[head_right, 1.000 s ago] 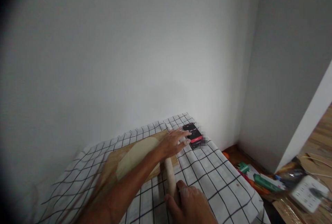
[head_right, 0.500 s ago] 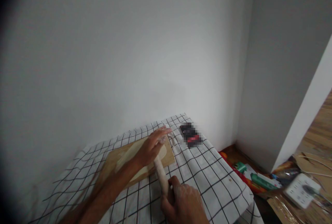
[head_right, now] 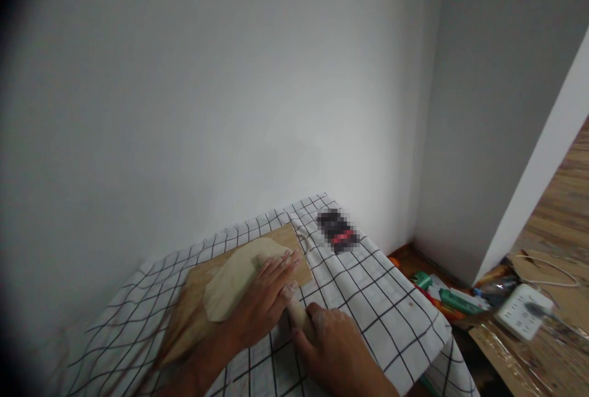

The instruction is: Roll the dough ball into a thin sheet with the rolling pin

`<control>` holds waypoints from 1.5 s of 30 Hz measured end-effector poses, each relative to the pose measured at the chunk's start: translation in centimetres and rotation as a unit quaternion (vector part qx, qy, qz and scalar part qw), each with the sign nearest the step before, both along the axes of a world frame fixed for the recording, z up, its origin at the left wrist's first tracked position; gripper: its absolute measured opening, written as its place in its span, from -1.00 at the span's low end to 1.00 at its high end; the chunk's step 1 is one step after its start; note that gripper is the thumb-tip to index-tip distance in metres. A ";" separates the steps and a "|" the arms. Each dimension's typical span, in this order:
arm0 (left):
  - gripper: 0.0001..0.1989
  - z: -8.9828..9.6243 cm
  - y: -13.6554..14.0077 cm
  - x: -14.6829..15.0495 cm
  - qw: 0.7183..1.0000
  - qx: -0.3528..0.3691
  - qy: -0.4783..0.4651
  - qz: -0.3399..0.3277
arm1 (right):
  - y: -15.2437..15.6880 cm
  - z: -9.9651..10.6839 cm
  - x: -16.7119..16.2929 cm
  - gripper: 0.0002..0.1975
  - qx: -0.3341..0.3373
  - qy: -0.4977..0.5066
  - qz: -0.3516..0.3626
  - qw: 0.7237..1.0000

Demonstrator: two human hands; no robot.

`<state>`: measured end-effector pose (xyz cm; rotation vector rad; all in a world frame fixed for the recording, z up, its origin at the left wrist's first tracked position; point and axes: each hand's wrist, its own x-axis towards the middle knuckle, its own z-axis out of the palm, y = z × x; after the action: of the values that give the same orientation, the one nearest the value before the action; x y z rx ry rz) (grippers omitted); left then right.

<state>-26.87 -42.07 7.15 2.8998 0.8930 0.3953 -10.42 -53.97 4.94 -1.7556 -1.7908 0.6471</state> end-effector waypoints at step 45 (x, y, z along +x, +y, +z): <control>-0.41 0.4 5.4 6.8 0.998 -0.062 0.015 0.010 | 0.8 -0.7 2.1 -0.49 -0.052 0.153 0.041 0.986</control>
<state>-20.03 -36.63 7.53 2.7939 0.9162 0.2881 -8.28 -53.20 4.24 -1.5548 -1.6466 1.0022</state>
